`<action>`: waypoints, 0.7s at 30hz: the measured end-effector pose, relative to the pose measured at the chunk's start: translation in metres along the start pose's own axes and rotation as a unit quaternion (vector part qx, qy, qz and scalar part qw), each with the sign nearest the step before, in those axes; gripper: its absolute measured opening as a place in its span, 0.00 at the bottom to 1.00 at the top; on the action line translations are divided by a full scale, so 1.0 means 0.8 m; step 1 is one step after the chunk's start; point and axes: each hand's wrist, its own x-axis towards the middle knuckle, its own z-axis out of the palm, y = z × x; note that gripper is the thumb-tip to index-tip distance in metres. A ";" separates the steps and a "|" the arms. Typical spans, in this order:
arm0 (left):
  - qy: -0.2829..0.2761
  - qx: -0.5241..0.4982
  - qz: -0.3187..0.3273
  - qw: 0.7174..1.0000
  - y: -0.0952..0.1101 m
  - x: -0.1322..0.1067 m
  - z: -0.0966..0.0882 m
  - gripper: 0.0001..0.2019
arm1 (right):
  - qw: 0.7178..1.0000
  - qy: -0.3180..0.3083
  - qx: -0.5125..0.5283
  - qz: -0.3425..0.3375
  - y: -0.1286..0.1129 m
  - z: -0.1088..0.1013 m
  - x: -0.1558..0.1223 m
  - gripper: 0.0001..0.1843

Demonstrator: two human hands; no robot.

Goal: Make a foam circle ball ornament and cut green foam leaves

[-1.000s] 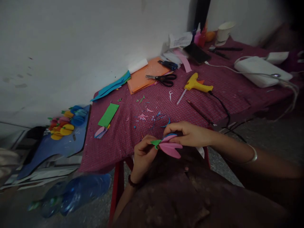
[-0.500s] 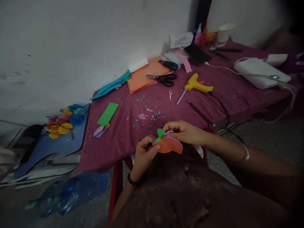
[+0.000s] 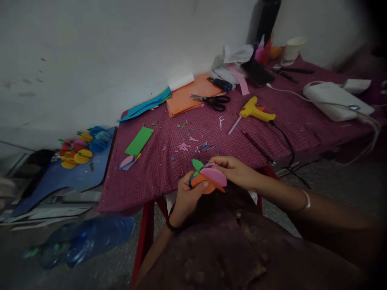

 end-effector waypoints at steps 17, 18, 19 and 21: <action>-0.002 -0.181 -0.019 0.983 0.018 0.008 -0.001 0.15 | 0.997 0.036 0.071 0.018 0.013 0.000 0.010 0.16; -0.010 -0.186 -0.015 0.982 0.019 0.008 -0.002 0.17 | 0.996 0.041 0.081 0.021 0.013 -0.001 0.011 0.17; -0.015 -0.177 -0.010 0.984 0.018 0.008 -0.003 0.18 | 0.995 0.045 0.082 0.023 0.012 -0.001 0.011 0.16; -0.019 -0.125 -0.001 0.992 0.015 0.007 -0.006 0.17 | 0.996 0.054 0.064 0.019 0.011 -0.002 0.012 0.15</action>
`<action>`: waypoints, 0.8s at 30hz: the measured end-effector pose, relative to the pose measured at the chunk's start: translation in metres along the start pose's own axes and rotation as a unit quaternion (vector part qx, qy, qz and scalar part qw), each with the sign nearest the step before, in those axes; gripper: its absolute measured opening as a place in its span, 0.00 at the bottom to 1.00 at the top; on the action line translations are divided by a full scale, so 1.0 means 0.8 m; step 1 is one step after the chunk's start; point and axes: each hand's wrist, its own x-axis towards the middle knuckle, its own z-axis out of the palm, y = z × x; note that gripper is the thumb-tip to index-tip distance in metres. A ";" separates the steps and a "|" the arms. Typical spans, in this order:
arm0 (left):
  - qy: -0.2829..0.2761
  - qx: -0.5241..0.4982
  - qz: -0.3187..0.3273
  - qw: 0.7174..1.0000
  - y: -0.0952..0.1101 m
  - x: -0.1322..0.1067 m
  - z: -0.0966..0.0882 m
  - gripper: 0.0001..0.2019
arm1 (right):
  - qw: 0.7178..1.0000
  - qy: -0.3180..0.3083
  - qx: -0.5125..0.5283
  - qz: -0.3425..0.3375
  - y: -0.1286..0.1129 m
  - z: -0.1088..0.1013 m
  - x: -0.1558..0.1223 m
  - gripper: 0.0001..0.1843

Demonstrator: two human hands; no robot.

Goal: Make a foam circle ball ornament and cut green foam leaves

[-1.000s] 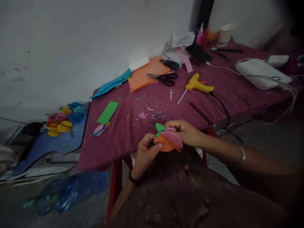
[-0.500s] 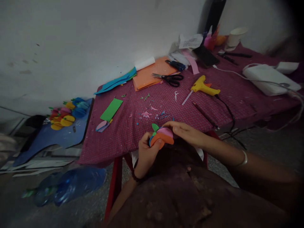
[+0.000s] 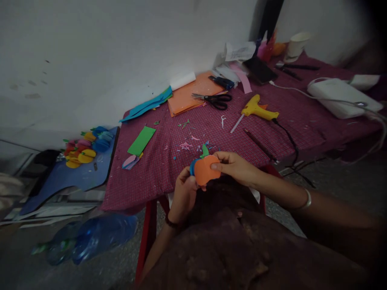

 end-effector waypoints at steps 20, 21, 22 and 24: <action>-0.020 0.259 0.162 0.952 0.145 0.175 -0.062 0.17 | 0.949 0.019 -0.213 -0.233 -0.095 0.026 0.193 0.11; -0.022 0.257 0.163 0.952 0.144 0.188 -0.069 0.18 | 0.949 0.019 -0.206 -0.237 -0.091 0.025 0.206 0.12; -0.024 0.252 0.163 0.954 0.140 0.199 -0.074 0.19 | 0.949 0.022 -0.202 -0.241 -0.086 0.023 0.216 0.12; -0.027 0.229 0.157 0.960 0.130 0.214 -0.078 0.20 | 0.948 0.029 -0.198 -0.247 -0.075 0.022 0.226 0.13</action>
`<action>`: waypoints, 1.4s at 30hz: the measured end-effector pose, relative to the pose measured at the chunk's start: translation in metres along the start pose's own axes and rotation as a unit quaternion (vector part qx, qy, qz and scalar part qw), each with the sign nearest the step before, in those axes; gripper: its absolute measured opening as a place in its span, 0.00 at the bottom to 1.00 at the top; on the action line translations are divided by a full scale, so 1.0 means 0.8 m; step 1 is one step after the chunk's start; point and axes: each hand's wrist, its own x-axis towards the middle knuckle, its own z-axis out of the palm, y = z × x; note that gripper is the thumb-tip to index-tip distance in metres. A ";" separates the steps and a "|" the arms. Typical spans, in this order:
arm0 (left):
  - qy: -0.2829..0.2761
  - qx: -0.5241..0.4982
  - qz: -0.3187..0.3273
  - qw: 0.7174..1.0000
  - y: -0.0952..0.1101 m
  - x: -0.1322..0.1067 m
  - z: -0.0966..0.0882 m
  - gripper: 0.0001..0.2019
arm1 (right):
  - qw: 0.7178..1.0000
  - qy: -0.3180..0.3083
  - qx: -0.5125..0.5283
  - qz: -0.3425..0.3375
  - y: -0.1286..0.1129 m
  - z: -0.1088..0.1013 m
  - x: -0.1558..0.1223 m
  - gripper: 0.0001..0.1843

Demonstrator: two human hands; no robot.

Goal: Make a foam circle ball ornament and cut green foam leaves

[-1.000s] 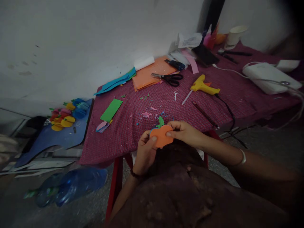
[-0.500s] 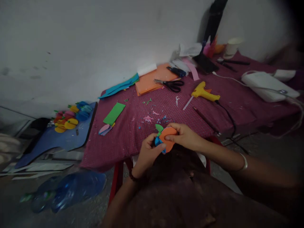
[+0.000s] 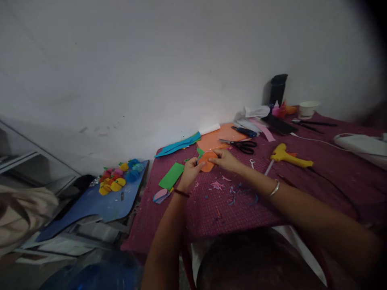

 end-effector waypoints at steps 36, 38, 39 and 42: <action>0.004 -0.122 -0.050 0.991 -0.031 -0.034 0.026 0.22 | 0.996 -0.013 0.042 0.079 0.030 0.014 -0.035 0.25; 0.003 -0.111 -0.044 0.993 -0.031 -0.034 0.026 0.21 | 0.994 -0.038 0.051 0.094 0.034 0.013 -0.036 0.25; 0.002 -0.106 -0.041 0.993 -0.031 -0.034 0.026 0.20 | 0.992 -0.048 0.053 0.101 0.035 0.013 -0.036 0.25; 0.000 -0.096 -0.035 0.995 -0.030 -0.034 0.027 0.19 | 0.991 -0.058 0.052 0.107 0.036 0.012 -0.038 0.25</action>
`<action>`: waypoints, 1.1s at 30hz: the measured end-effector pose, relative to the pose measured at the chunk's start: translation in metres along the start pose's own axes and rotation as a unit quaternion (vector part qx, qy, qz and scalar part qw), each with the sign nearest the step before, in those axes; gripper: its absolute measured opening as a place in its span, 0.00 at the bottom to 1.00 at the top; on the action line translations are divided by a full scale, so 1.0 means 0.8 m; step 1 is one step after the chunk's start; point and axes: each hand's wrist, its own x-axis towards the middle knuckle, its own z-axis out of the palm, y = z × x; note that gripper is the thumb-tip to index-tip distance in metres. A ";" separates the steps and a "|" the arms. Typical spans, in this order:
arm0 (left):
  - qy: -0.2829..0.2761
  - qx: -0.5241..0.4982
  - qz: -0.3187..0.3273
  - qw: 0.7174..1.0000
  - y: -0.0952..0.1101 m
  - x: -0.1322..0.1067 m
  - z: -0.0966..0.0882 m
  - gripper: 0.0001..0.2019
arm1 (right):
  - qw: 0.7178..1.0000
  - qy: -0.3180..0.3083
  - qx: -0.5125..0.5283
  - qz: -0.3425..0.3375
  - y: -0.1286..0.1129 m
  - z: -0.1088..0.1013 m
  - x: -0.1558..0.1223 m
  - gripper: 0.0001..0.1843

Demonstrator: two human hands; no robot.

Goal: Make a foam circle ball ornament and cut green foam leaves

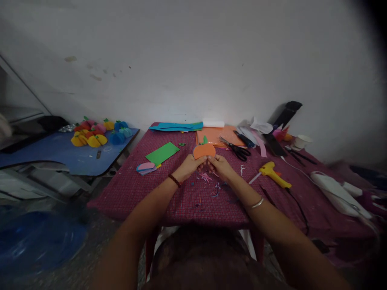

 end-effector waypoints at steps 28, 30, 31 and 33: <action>0.008 0.035 0.061 0.997 0.009 0.005 -0.013 0.17 | 0.972 0.057 -0.192 -0.120 -0.020 -0.006 -0.007 0.27; 0.018 0.030 0.061 0.998 0.009 0.006 -0.015 0.16 | 0.974 0.053 -0.181 -0.121 -0.020 -0.003 -0.007 0.27; 0.021 0.028 0.059 0.998 0.009 0.006 -0.016 0.16 | 0.976 0.050 -0.173 -0.119 -0.020 -0.002 -0.006 0.27; 0.025 0.023 0.054 0.998 0.009 0.005 -0.016 0.15 | 0.982 0.042 -0.150 -0.105 -0.020 0.001 -0.006 0.25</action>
